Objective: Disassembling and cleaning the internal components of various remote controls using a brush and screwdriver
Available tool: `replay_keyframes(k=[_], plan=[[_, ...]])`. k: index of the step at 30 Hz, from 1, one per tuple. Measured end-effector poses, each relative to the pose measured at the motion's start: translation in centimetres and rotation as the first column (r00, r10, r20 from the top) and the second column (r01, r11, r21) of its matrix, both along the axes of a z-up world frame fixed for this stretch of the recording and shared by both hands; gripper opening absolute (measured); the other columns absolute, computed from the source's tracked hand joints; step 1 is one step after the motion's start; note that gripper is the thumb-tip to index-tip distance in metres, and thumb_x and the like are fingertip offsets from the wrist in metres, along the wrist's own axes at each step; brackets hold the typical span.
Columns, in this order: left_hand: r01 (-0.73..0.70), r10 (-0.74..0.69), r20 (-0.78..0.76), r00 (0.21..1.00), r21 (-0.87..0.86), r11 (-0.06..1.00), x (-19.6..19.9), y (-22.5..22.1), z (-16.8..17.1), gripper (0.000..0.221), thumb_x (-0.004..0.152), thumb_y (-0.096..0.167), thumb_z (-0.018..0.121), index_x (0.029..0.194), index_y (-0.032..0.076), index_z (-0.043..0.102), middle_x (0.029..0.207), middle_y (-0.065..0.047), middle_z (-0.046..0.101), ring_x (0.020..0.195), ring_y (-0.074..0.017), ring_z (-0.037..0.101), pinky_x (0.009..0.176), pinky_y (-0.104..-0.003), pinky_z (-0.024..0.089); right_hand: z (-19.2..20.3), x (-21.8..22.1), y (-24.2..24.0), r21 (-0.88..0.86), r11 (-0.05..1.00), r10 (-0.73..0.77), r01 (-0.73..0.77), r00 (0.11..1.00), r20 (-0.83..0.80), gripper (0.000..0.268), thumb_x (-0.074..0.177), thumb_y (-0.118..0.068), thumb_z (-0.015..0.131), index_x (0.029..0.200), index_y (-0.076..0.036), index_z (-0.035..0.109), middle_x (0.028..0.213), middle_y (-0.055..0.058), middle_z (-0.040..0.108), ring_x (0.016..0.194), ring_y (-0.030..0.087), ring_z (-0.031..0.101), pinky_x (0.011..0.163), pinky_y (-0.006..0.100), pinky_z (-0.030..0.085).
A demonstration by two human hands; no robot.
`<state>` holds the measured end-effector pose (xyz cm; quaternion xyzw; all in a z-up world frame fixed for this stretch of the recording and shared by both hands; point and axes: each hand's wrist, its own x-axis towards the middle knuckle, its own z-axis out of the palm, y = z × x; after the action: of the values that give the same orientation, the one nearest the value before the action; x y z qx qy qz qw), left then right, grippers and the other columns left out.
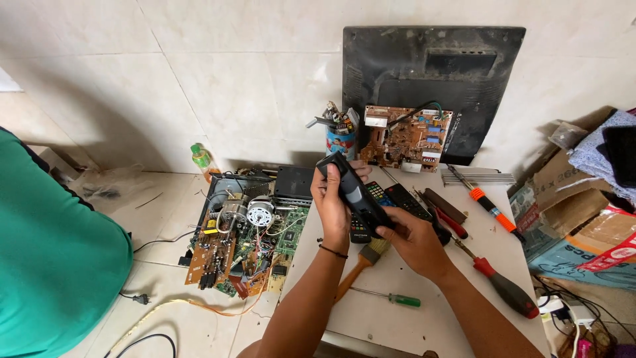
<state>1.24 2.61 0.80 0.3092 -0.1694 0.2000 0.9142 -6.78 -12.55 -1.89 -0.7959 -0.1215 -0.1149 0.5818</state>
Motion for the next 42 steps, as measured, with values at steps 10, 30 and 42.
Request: replay_keyframes(k=[10,30,42], plan=[[-0.074,0.068,0.075,0.995,0.088,0.993,2.0,1.4,-1.3,0.028,0.108,0.023,0.056,0.125,0.002,0.061,0.100,-0.017,0.070,0.095,-0.0232,0.071,0.085,-0.041,0.063,2.9,-0.9,-0.4,-0.275,0.950,-0.063,0.150,0.951,0.303,0.041,0.098,-0.014,0.069,0.137,-0.002,0.065,0.111,0.023,0.073,0.106,0.037,0.072,0.087,0.050,0.060],[0.127,-0.137,0.028,0.990,0.227,0.965,-0.5,-0.6,0.5,0.031,0.109,0.021,0.055,0.131,-0.002,0.060,0.102,-0.026,0.073,0.094,-0.0264,0.074,0.082,-0.044,0.064,1.3,-0.6,-0.7,0.175,0.985,0.028,-0.010,0.994,-0.101,0.041,0.108,-0.031,0.052,0.130,-0.004,0.072,0.118,0.016,0.077,0.112,0.022,0.068,0.106,0.047,0.051],[-0.033,0.025,0.026,0.999,0.410,0.912,0.2,-1.7,-1.7,0.038,0.109,0.016,0.053,0.140,-0.001,0.038,0.089,-0.014,0.062,0.081,-0.0262,0.073,0.071,-0.048,0.063,2.1,-0.8,-0.1,-0.110,0.992,0.075,-0.055,0.979,0.187,0.066,0.097,-0.024,0.071,0.148,0.007,0.046,0.136,0.034,0.057,0.131,0.045,0.055,0.113,0.060,0.036]])
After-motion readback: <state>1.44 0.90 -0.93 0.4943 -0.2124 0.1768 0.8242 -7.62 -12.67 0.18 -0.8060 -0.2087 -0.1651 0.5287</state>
